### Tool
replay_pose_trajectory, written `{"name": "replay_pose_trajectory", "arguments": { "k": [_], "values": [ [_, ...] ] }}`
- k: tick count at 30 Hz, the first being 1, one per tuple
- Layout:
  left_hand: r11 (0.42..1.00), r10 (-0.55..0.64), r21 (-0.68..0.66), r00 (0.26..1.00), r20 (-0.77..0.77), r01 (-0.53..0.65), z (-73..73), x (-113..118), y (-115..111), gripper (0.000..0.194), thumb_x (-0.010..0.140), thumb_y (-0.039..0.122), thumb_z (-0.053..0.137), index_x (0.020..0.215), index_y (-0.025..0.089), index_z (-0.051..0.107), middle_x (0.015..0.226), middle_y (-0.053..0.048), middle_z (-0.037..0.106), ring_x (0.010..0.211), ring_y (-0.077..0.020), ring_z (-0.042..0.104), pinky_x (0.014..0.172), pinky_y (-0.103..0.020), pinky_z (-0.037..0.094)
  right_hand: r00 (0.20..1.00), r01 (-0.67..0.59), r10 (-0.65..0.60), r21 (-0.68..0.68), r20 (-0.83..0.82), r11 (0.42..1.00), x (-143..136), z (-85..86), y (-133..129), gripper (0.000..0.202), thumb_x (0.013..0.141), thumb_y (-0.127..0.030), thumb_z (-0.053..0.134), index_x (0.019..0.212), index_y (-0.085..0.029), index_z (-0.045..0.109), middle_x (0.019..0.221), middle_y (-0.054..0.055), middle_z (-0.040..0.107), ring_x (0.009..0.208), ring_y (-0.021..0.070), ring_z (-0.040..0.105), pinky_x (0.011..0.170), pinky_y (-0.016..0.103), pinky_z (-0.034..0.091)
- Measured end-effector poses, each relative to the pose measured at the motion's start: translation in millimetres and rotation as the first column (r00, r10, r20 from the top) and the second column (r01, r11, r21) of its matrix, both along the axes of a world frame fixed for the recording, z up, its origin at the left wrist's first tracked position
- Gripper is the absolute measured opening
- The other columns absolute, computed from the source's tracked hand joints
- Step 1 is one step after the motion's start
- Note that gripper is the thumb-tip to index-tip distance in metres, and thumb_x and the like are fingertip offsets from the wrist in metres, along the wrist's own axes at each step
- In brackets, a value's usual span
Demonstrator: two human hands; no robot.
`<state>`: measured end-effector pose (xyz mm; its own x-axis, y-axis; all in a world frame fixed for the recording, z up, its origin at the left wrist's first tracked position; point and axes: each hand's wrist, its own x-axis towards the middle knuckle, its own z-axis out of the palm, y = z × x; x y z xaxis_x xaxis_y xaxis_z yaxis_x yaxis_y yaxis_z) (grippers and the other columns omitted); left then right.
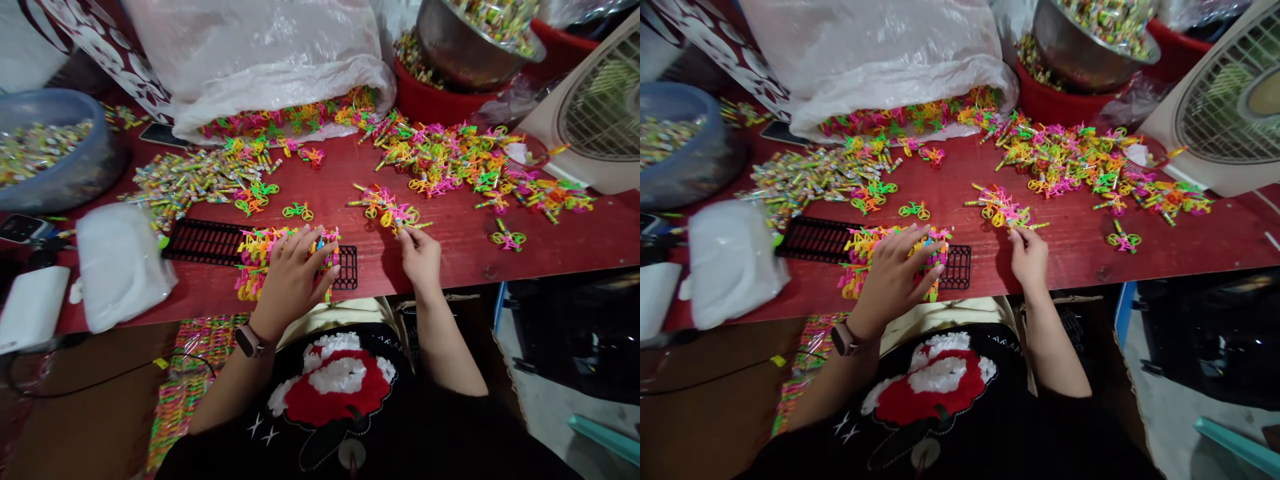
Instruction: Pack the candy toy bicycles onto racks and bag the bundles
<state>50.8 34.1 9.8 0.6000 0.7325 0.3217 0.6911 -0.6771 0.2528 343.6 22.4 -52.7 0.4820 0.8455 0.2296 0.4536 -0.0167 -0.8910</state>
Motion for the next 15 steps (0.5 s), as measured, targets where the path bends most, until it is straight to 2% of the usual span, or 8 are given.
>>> {"name": "replay_pose_trajectory", "arguments": {
  "k": [3,6,8,10,13,15],
  "values": [
    [1.000,0.011,0.000,1.000,0.004,-0.011,-0.9,2,2,0.042,0.105,0.044,0.055,0.144,0.031,0.056,0.158,-0.009,0.051,0.152,-0.0319,0.040,0.126,-0.058,0.028,0.921,-0.060,0.072,0.044,-0.382,0.997,-4,-0.8,-11,0.035,0.090,-0.054,0.072,0.103,-0.021,0.071,0.086,0.003,0.073,0.062,0.0155,0.059,0.061,0.031,0.052],
    [0.999,0.032,0.011,0.999,0.014,-0.032,-3.5,5,5,0.041,0.105,0.043,0.054,0.144,0.031,0.056,0.159,-0.009,0.049,0.152,-0.0319,0.040,0.127,-0.058,0.027,0.822,-0.265,0.260,0.065,-0.507,0.962,-30,-5.8,-27,0.034,0.083,-0.050,0.082,0.099,-0.023,0.068,0.088,0.002,0.072,0.068,0.0152,0.065,0.064,0.030,0.056],
    [0.999,0.046,0.022,0.999,0.022,-0.046,-5.5,7,7,0.040,0.106,0.040,0.053,0.145,0.030,0.056,0.160,-0.010,0.049,0.153,-0.0317,0.040,0.127,-0.058,0.026,0.801,-0.386,0.376,0.079,-0.465,0.919,-54,-10.0,-37,0.030,0.083,-0.044,0.082,0.099,-0.023,0.068,0.093,0.003,0.073,0.076,0.0168,0.069,0.071,0.032,0.059],
    [0.998,0.049,0.032,0.998,0.025,-0.050,-7.0,9,8,0.040,0.107,0.036,0.051,0.146,0.030,0.054,0.160,-0.010,0.048,0.153,-0.0314,0.040,0.127,-0.058,0.026,0.824,-0.453,0.452,0.083,-0.342,0.888,-74,-13.7,-43,0.025,0.085,-0.038,0.079,0.104,-0.023,0.069,0.100,0.005,0.073,0.082,0.0181,0.070,0.074,0.033,0.059],
    [0.998,0.045,0.038,0.999,0.026,-0.046,-7.4,10,9,0.040,0.108,0.031,0.049,0.148,0.031,0.052,0.160,-0.009,0.048,0.153,-0.0305,0.039,0.127,-0.058,0.026,0.863,-0.481,0.482,0.045,-0.151,0.876,-89,-16.8,-44,0.023,0.090,-0.030,0.072,0.111,-0.021,0.071,0.103,0.008,0.073,0.085,0.0194,0.070,0.077,0.033,0.059],
    [0.998,0.048,0.034,0.998,0.032,-0.049,-6.4,10,8,0.040,0.108,0.030,0.048,0.148,0.032,0.051,0.161,-0.008,0.048,0.154,-0.0297,0.039,0.127,-0.057,0.026,0.868,-0.490,0.490,0.024,-0.084,0.871,-90,-17.2,-42,0.022,0.092,-0.028,0.068,0.113,-0.021,0.071,0.102,0.008,0.074,0.086,0.0199,0.070,0.078,0.034,0.058]
  ]
}}
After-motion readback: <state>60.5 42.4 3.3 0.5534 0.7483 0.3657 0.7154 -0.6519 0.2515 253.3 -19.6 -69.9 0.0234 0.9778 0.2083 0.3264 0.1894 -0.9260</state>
